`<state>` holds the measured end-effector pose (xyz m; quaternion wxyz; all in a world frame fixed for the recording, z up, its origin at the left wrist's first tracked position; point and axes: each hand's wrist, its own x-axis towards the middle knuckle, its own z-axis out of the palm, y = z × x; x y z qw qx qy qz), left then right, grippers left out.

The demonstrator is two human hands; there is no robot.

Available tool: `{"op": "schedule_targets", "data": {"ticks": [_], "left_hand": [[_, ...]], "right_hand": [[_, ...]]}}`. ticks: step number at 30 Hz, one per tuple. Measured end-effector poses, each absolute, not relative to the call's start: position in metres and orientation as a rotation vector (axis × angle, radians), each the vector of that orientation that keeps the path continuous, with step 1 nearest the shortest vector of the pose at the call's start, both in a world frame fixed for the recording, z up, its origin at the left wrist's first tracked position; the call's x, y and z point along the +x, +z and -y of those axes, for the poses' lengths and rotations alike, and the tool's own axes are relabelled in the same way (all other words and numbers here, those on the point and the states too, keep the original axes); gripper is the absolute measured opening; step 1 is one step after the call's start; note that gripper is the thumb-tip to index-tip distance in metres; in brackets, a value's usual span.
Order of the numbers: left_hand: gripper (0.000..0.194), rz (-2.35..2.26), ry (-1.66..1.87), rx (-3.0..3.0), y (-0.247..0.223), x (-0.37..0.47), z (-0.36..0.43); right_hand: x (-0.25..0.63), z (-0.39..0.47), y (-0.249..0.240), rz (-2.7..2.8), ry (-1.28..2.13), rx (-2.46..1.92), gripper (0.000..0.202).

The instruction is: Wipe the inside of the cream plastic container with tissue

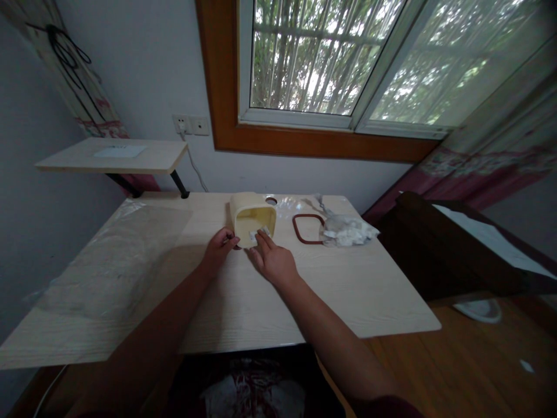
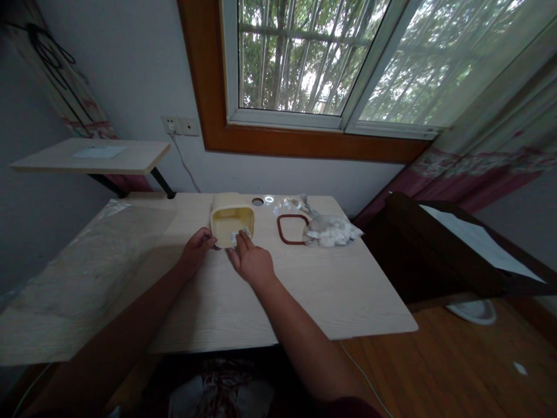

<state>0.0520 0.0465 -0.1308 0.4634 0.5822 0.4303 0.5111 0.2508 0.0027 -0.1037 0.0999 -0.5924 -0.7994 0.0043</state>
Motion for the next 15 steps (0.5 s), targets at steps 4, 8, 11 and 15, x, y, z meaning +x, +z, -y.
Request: {"op": "schedule_targets", "data": {"ticks": [4,8,11,15], "left_hand": [[0.030,-1.060,1.264,1.431,-0.130,0.053,-0.046],[0.031,-1.055,1.266,1.421,-0.132,0.053,-0.047],[0.032,-1.055,1.272,1.420,-0.133,0.053,-0.048],[0.031,-1.058,1.273,1.421,-0.132,0.053,-0.047]], "right_hand": [[0.243,0.002,-0.105,2.439,0.078,-1.561,0.063],[0.241,0.003,-0.107,2.460,0.095,-1.481,0.062],[0.247,-0.001,-0.106,2.403,0.056,-1.600,0.061],[0.252,-0.003,-0.104,2.351,0.034,-1.715,0.061]]}}
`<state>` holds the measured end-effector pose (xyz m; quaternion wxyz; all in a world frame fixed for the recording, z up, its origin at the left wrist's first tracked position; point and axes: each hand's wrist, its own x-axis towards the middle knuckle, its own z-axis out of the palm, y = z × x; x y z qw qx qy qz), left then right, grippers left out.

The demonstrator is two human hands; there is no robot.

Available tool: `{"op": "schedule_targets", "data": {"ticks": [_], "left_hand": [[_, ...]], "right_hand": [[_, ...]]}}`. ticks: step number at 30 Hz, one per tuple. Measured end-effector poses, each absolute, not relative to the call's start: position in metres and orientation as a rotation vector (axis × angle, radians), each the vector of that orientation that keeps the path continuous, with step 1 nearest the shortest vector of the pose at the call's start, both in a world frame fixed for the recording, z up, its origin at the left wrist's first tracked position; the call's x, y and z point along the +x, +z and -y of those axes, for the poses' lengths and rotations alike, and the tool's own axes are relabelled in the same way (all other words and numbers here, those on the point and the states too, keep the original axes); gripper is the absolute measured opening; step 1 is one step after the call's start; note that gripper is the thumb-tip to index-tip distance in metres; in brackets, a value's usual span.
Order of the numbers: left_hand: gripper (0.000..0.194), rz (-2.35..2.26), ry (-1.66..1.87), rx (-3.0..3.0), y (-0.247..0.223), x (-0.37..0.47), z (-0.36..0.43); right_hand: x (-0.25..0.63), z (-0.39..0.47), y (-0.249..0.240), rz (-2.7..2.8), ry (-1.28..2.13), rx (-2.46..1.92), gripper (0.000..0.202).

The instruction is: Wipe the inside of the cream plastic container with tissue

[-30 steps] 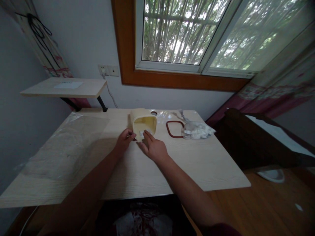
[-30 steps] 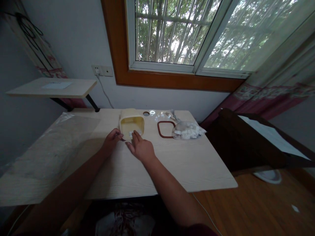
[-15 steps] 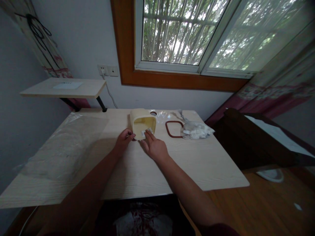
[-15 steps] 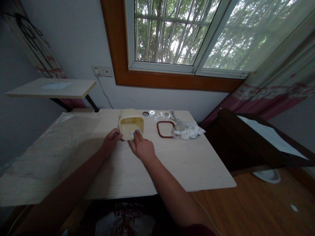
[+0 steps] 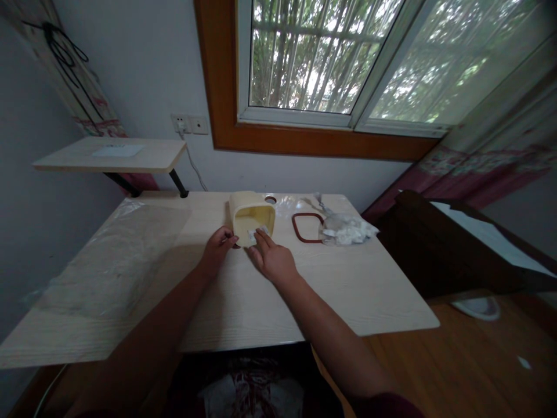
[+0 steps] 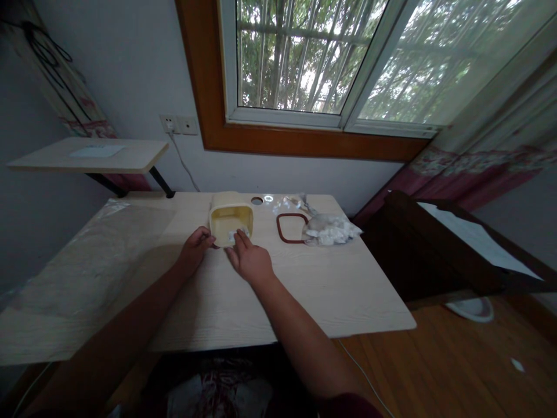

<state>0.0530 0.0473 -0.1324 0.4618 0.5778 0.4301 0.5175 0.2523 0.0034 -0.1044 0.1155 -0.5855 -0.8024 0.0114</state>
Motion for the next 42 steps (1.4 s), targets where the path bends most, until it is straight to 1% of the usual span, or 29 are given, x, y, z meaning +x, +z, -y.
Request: {"op": "schedule_targets", "data": {"ticks": [7,16,24,27,33,42], "left_hand": [[0.030,-1.057,1.271,1.411,-0.132,0.051,-0.046],[0.034,-1.061,1.292,1.342,-0.134,0.051,-0.052],[0.037,-1.058,1.302,1.287,-0.137,0.050,-0.061],[0.037,-1.042,1.309,1.300,-0.138,0.050,-0.062],[0.028,-1.059,1.316,1.339,-0.139,0.049,-0.060],[0.033,-1.021,1.281,1.329,-0.136,0.049,-0.057]], "right_hand": [[0.239,0.004,-0.104,2.453,0.099,-1.485,0.061],[0.249,-0.005,-0.103,2.333,-0.007,-1.738,0.061],[0.234,0.001,-0.103,2.421,0.053,-1.547,0.060],[0.236,0.000,-0.103,2.416,0.038,-1.580,0.058],[0.244,-0.003,-0.104,2.380,-0.029,-1.692,0.059],[0.234,0.002,-0.105,2.459,0.060,-1.562,0.062]]}}
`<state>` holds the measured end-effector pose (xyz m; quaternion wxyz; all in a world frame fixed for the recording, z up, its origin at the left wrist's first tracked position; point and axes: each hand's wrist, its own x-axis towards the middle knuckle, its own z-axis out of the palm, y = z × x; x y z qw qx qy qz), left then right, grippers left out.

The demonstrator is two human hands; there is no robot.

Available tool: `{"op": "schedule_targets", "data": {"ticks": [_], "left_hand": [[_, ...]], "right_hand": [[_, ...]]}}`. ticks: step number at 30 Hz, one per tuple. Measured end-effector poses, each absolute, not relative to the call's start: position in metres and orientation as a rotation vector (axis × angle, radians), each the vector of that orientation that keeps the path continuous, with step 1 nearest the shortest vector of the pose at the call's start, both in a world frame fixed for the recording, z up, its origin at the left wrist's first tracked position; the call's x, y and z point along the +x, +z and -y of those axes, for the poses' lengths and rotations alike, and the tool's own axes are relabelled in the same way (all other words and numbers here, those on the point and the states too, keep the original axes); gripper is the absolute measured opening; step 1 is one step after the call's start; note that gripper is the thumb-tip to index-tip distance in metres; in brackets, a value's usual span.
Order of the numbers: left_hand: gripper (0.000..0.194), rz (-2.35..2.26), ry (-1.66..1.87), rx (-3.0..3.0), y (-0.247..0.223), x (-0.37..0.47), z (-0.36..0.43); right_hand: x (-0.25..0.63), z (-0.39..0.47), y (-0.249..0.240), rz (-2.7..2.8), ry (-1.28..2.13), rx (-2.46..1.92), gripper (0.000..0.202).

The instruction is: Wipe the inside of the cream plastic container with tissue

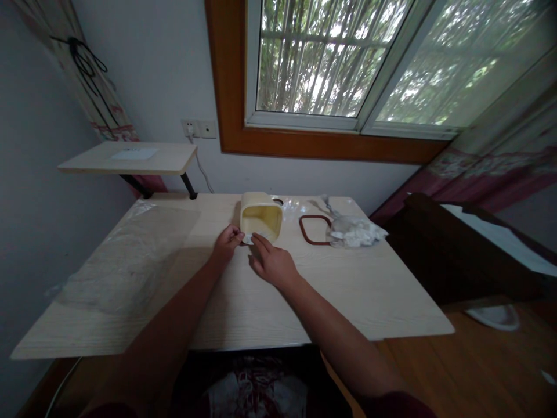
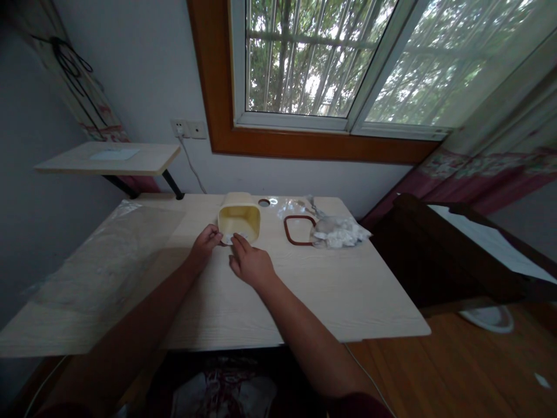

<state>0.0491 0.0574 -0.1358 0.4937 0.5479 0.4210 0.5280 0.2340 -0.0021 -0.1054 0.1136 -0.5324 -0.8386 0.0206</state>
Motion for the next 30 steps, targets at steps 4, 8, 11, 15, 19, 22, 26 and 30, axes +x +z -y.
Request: {"op": "schedule_targets", "data": {"ticks": [4,8,11,15,19,22,26,30], "left_hand": [[0.034,-1.039,1.277,1.350,-0.138,0.048,-0.059],[0.033,-1.025,1.283,1.340,-0.139,0.048,-0.059],[0.033,-1.006,1.280,1.306,-0.138,0.050,-0.058],[0.031,-1.008,1.270,1.323,-0.137,0.050,-0.057],[0.032,-1.002,1.260,1.310,-0.138,0.049,-0.058],[0.032,-1.010,1.272,1.322,-0.138,0.048,-0.059],[0.033,-1.002,1.281,1.335,-0.137,0.048,-0.059],[0.031,-1.014,1.269,1.320,-0.133,0.050,-0.056]], "right_hand": [[0.240,-0.001,-0.106,2.385,-0.001,-1.669,0.059],[0.243,-0.004,-0.106,2.331,-0.024,-1.747,0.059],[0.239,-0.003,-0.106,2.372,0.027,-1.646,0.059],[0.236,0.000,-0.107,2.453,0.089,-1.460,0.059],[0.242,-0.002,-0.107,2.418,0.065,-1.536,0.057],[0.249,-0.006,-0.107,2.356,0.026,-1.651,0.056],[0.251,-0.007,-0.108,2.357,0.036,-1.627,0.056],[0.245,-0.003,-0.109,2.420,0.086,-1.437,0.057]]}}
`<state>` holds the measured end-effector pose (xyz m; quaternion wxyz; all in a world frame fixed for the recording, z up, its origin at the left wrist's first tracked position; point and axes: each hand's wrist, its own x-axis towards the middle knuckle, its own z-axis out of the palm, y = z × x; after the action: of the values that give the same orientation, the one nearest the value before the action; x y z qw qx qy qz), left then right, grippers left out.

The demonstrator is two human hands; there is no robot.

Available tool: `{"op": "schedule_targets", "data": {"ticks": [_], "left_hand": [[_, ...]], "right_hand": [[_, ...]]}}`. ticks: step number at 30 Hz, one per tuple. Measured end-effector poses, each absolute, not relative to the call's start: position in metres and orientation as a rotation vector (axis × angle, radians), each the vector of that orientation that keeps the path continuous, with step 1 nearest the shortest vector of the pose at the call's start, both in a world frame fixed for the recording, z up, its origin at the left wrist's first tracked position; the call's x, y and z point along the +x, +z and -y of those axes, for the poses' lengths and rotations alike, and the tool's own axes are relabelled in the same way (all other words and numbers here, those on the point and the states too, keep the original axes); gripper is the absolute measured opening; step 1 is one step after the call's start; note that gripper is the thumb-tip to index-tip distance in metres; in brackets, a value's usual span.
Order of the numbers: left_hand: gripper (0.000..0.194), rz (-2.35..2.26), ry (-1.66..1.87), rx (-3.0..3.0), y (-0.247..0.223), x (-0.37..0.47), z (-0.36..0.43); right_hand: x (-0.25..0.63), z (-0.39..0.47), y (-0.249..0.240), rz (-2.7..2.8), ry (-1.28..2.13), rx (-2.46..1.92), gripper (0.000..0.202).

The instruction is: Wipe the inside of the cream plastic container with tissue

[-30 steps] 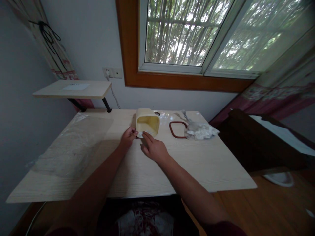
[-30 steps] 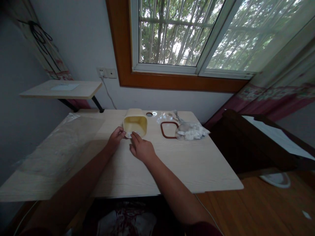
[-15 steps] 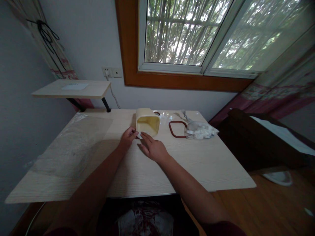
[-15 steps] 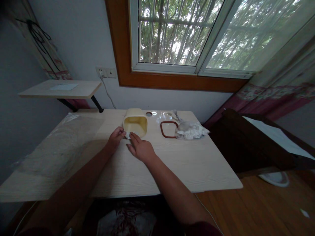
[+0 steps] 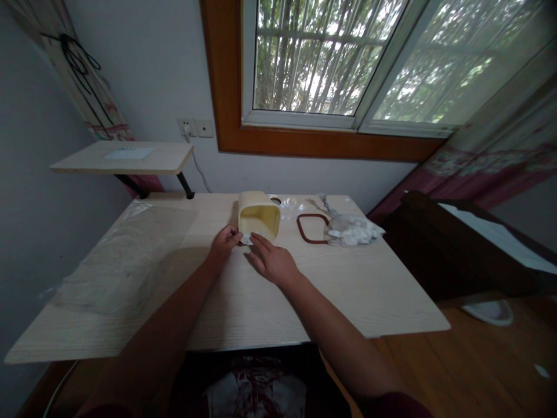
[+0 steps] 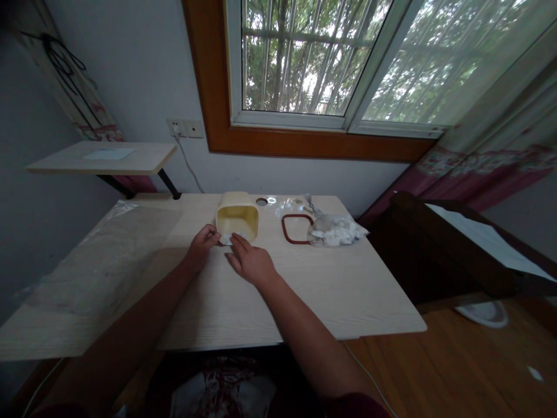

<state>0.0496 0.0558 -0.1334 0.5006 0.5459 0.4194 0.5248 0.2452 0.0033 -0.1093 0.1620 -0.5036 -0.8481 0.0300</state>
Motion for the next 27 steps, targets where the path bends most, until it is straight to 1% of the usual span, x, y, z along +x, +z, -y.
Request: {"op": "schedule_targets", "data": {"ticks": [3,10,18,23,27], "left_hand": [[0.031,-1.009,1.269,1.311,-0.1332,0.0502,-0.0553],[0.033,-1.023,1.285,1.298,-0.1386,0.0484,-0.0596],[0.031,-1.034,1.264,1.308,-0.1328,0.0500,-0.0558],[0.032,-1.023,1.272,1.313,-0.1365,0.0485,-0.0583],[0.034,-1.003,1.285,1.295,-0.1387,0.0487,-0.0597]], "right_hand": [[0.2447,-0.0028,-0.1090,2.425,0.084,-1.424,0.056],[0.2542,-0.0091,-0.1102,2.338,0.034,-1.610,0.053],[0.2467,-0.0027,-0.1102,2.418,0.100,-1.397,0.057],[0.2509,-0.0049,-0.1095,2.350,0.067,-1.536,0.056],[0.2507,-0.0046,-0.1082,2.336,0.061,-1.567,0.057]]}}
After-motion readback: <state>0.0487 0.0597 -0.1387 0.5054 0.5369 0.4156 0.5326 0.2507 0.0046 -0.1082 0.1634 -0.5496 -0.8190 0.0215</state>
